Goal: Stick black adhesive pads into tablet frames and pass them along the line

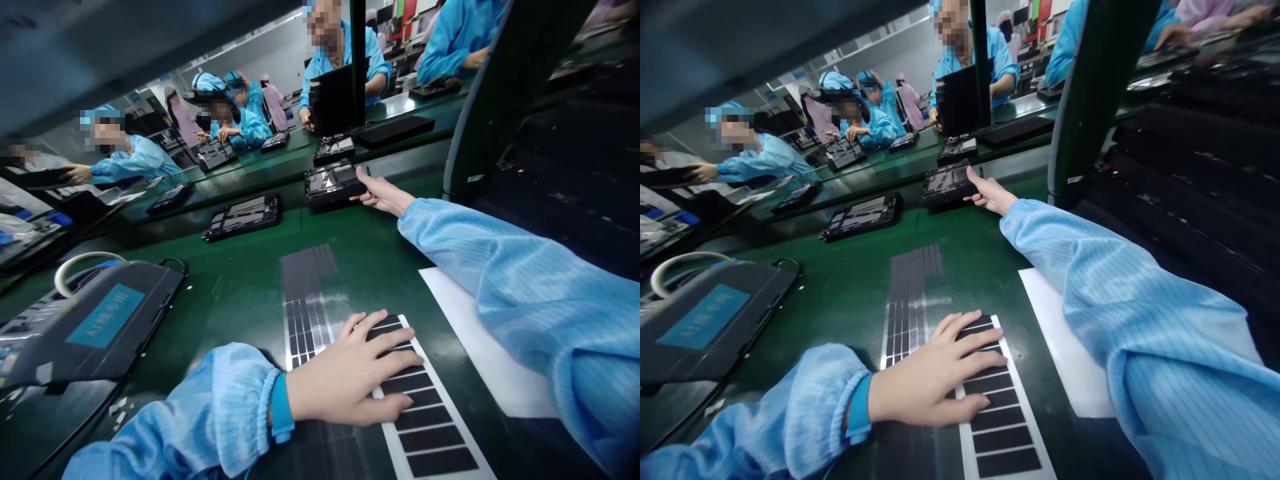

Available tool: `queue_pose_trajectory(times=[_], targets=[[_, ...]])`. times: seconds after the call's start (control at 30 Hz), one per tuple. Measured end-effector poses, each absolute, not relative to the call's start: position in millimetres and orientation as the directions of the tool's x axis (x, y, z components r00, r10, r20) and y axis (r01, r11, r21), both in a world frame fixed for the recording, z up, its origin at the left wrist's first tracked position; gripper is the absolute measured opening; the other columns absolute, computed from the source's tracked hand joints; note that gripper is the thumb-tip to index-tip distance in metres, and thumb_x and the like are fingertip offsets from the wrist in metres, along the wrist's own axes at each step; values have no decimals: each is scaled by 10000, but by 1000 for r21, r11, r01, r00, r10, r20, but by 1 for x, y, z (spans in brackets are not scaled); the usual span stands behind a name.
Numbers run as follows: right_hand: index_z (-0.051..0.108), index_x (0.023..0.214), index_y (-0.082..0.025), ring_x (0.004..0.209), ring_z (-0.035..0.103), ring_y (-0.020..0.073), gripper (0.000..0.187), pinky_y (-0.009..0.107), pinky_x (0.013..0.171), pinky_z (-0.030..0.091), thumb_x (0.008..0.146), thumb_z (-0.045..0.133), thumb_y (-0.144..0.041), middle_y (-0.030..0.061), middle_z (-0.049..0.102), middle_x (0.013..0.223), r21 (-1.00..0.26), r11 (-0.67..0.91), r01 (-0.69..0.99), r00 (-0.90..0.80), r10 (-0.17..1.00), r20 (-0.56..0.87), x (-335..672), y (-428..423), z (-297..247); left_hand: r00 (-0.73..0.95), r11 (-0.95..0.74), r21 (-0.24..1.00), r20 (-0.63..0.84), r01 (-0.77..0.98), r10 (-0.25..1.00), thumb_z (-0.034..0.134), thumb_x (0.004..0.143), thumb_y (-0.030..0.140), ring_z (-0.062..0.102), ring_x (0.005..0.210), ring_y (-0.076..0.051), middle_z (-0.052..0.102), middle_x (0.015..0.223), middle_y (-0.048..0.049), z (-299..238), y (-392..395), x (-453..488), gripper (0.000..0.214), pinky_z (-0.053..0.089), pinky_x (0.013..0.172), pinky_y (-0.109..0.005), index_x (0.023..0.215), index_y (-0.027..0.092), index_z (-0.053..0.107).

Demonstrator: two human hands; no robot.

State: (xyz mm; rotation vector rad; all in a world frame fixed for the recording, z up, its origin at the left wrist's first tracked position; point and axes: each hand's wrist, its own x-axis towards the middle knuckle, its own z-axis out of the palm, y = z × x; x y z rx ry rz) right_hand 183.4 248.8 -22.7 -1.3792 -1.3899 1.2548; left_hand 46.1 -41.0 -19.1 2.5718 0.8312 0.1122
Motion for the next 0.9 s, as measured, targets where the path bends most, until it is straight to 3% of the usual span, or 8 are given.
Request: queue_pose_trajectory(times=[0.1,0.3,0.47,0.63,0.73,0.9], targets=[[372,863,-179,356,254,9,240,117,286,158,903,424,-410,41,540,665,-953,-277,-121,-66,961,-270,174,244,-19,817,-731,420,-44,538,575,394,879,438,176,1366,-315,351,1438,-31,-20,-41,46,458,236,1068,-538,1281,220,428],[325,850,-191,312,207,8,109,121,273,142,901,389,-263,-14,477,577,-945,-289,-150,-33,957,-287,168,222,2,809,-735,412,-6,538,588,419,869,440,201,1360,-313,366,1430,-34,-21,-42,45,453,244,1068,-532,1269,228,438],[313,774,-188,296,193,1,144,113,279,153,871,405,-244,-27,453,519,-943,-300,-143,-111,952,-286,185,182,35,802,-730,425,14,536,597,414,870,430,184,1369,-312,370,1427,-36,-22,-41,44,435,204,1071,-577,1259,237,436],[324,712,-179,275,171,5,187,133,275,119,868,407,-242,-28,435,459,-952,-285,-114,-175,949,-263,226,115,51,783,-748,355,68,560,619,448,850,400,163,1364,-323,342,1435,-76,-25,-43,44,421,180,1069,-576,1232,223,458],[363,680,-168,267,166,1,223,142,281,114,871,420,-267,-27,433,439,-958,-268,-102,-208,947,-243,256,67,49,748,-741,308,122,597,653,492,811,353,216,1327,-327,305,1432,-126,-26,-44,44,423,228,1052,-536,1204,198,476],[434,635,-173,275,169,-2,242,146,300,189,823,519,-300,-25,419,413,-943,-312,-114,-92,949,-302,298,-4,40,694,-706,320,172,632,699,515,777,316,350,1190,-275,420,1279,-145,-25,-43,45,383,307,1004,-471,1128,164,498]])
